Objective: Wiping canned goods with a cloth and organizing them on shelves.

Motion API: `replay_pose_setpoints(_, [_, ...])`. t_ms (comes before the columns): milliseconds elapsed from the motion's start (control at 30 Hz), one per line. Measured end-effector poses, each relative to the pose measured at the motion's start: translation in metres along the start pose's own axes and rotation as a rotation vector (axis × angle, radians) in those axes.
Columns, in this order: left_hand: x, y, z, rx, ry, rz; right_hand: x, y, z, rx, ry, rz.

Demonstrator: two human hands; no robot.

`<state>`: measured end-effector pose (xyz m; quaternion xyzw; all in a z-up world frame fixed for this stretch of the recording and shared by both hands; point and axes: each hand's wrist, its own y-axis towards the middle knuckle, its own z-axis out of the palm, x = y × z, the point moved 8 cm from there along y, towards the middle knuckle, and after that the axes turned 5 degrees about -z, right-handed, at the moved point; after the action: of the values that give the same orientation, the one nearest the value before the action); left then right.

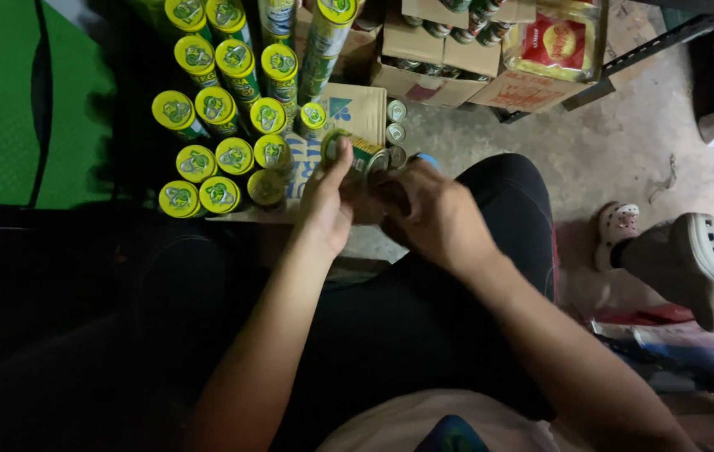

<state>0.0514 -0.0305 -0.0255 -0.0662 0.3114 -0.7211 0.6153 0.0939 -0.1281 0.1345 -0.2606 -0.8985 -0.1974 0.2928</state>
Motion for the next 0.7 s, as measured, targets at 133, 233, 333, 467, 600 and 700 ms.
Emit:
replay_pose_setpoints(133, [-0.028, -0.026, 0.02, -0.156, 0.143, 0.29, -0.037, -0.009, -0.015, 0.034, -0.078, 0.131])
replay_pose_setpoints(233, [-0.04, -0.036, 0.028, -0.14, 0.359, 0.539, -0.032, -0.006, -0.042, -0.117, 0.064, 0.149])
replay_pose_setpoints(333, [-0.06, -0.068, 0.062, -0.111, 0.711, 0.866, 0.001, 0.003, -0.056, -0.124, 0.162, 0.18])
replay_pose_setpoints(467, [-0.054, -0.082, 0.085, -0.259, 1.148, 1.076, 0.045, 0.017, -0.046, 0.031, 0.149, 0.032])
replay_pose_setpoints(600, [-0.049, -0.075, 0.07, -0.156, 0.874, 1.006, 0.052, 0.022, -0.036, 0.041, 0.073, 0.015])
replay_pose_setpoints(700, [-0.071, -0.103, 0.089, -0.259, 1.139, 1.167, 0.042, 0.023, -0.029, 0.102, 0.005, 0.109])
